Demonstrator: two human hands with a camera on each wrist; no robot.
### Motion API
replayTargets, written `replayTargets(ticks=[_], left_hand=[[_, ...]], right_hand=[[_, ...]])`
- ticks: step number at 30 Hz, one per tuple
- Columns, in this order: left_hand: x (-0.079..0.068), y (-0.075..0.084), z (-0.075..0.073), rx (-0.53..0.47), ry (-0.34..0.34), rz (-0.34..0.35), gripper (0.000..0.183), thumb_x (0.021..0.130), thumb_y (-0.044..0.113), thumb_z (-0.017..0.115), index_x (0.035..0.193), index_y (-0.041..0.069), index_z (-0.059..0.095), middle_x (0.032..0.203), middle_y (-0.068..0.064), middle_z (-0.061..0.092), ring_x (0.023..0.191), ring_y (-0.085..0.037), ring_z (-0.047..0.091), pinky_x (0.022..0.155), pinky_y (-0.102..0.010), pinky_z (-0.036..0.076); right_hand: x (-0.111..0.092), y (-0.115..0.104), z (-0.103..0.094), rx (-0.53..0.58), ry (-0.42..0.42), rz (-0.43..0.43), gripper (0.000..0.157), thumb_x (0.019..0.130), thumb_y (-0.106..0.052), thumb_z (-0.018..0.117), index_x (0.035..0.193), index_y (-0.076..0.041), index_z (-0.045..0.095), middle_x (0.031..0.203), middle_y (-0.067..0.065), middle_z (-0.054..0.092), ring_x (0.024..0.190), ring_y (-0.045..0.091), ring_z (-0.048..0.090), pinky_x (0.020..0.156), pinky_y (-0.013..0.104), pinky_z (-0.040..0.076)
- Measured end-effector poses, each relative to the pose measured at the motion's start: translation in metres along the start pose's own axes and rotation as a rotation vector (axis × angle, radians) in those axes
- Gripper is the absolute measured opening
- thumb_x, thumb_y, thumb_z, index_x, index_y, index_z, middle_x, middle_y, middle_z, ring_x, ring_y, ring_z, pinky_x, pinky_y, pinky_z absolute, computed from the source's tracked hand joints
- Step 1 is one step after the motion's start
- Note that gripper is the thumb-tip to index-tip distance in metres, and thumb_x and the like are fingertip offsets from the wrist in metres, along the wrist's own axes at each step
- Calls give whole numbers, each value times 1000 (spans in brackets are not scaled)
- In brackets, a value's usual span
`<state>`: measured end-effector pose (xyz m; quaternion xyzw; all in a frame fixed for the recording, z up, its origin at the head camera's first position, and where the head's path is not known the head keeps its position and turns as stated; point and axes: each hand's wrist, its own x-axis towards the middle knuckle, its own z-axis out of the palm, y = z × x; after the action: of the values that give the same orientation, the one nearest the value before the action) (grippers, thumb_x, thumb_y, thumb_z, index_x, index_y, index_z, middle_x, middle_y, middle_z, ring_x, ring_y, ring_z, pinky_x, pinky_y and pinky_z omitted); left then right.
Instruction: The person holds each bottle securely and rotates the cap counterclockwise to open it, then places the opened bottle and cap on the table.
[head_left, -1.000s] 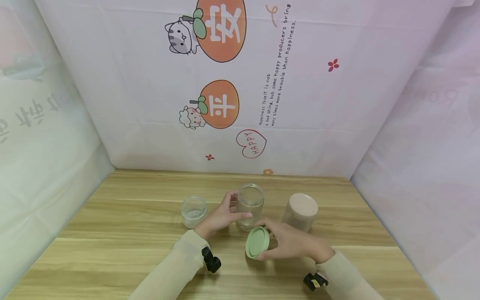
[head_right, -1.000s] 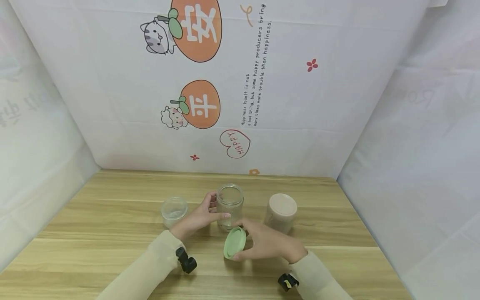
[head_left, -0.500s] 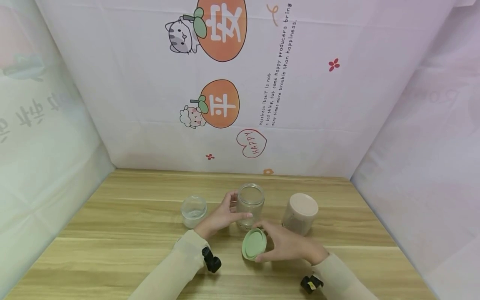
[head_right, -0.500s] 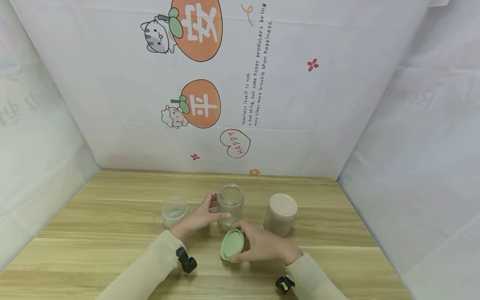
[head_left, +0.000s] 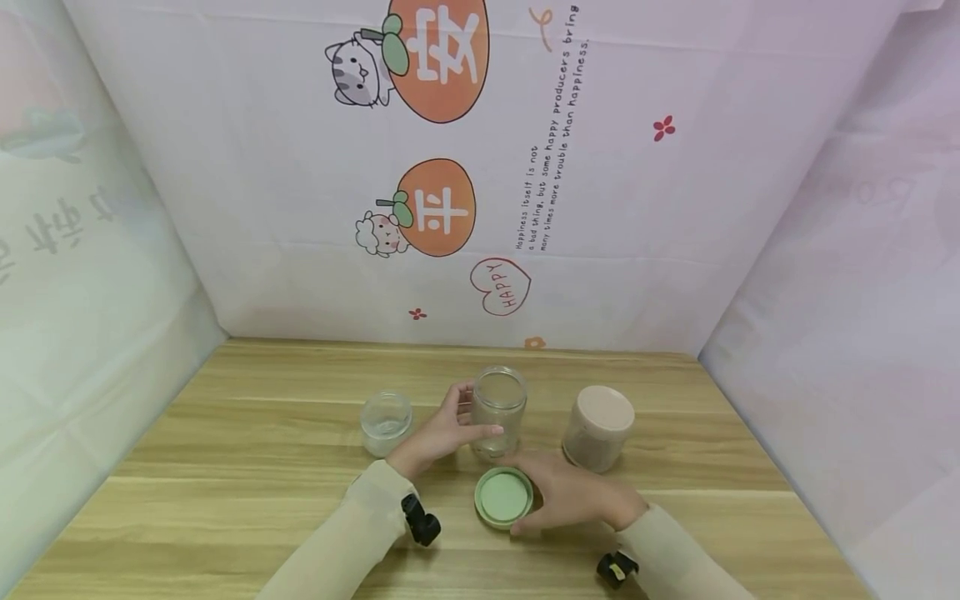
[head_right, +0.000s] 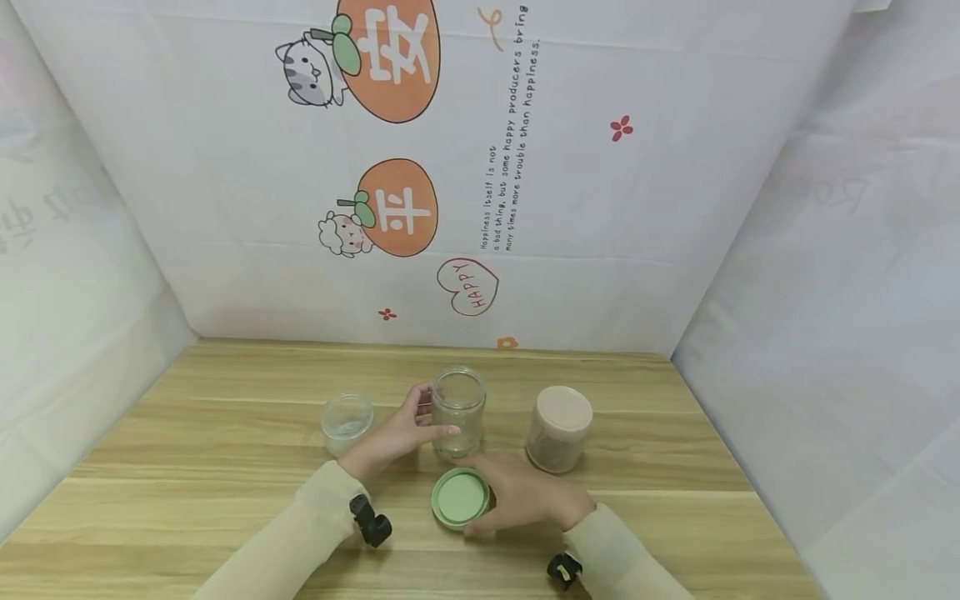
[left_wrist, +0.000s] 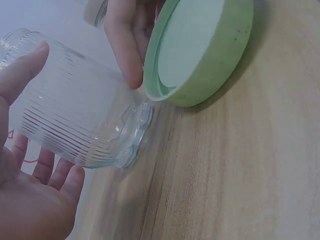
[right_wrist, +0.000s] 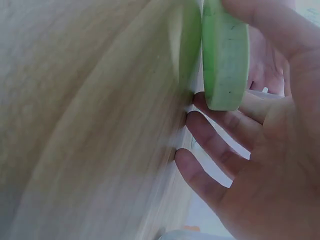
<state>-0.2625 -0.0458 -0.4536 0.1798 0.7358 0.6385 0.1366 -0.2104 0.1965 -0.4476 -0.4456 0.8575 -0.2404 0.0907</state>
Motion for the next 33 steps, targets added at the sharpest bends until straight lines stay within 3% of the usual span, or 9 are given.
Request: replayTargets(ticks=[9, 22, 28, 33], left_hand=[[0, 2, 1, 2, 17, -1, 87, 87, 28, 81, 151, 9, 26, 149, -19, 35, 137, -41, 38, 111, -55, 36], [0, 5, 0, 1, 27, -2, 89, 84, 26, 83, 150, 10, 26, 147, -20, 36, 135, -41, 40, 109, -56, 37], [-3, 12, -1, 29, 23, -9, 94, 83, 29, 84, 154, 13, 24, 152, -18, 33, 136, -40, 39, 110, -56, 36], [-5, 19, -3, 47, 8, 18, 97, 84, 30, 84, 157, 17, 23, 155, -14, 31, 140, -37, 36, 112, -56, 33]], right_hand=[[0, -4, 4, -141, -18, 72, 85, 78, -46, 83, 146, -8, 48, 141, 2, 54, 129, 22, 49, 107, 45, 42], [2, -4, 9, -175, 15, 91, 90, 78, -58, 80, 147, -11, 48, 142, 2, 53, 128, 23, 49, 106, 46, 42], [1, -5, 7, -127, 15, 95, 89, 78, -60, 78, 147, -13, 48, 141, 2, 51, 129, 22, 47, 106, 46, 42], [-3, -8, 0, -23, 32, 108, 77, 87, -55, 73, 146, -13, 48, 142, 2, 51, 129, 20, 48, 106, 45, 44]])
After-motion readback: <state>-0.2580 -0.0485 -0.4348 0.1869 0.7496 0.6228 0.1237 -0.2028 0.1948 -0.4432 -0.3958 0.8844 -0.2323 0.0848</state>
